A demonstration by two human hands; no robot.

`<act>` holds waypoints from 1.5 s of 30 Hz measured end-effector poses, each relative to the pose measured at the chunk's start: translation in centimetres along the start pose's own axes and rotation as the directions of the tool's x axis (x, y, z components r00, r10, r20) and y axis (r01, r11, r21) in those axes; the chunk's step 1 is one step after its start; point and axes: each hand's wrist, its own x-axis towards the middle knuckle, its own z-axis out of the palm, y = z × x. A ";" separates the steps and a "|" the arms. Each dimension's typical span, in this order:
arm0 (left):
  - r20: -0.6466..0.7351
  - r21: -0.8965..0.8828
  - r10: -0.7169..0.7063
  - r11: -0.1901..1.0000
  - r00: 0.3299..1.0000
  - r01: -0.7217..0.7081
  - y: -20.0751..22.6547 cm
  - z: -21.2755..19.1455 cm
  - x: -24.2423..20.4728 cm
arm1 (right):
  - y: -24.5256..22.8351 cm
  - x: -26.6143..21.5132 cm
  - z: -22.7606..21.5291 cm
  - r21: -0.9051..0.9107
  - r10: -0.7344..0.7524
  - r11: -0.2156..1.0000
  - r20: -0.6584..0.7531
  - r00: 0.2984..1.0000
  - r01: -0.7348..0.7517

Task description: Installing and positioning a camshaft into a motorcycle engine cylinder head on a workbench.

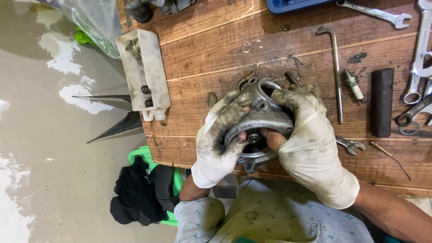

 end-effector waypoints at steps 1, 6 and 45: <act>0.001 0.009 0.002 1.000 1.000 -0.002 0.0 -0.1 0.2 | 0.1 0.0 0.1 -0.019 0.028 0.999 0.017 0.999 -0.028; 0.053 -0.036 -0.075 0.996 0.996 0.077 -0.5 -0.8 1.0 | -0.3 1.4 -0.7 -0.072 0.029 0.997 0.104 0.994 -0.022; 0.075 -0.603 -0.136 0.783 0.988 0.154 -6.4 -1.2 3.1 | -3.1 10.2 -2.1 -0.605 -0.700 -0.101 0.607 0.376 0.789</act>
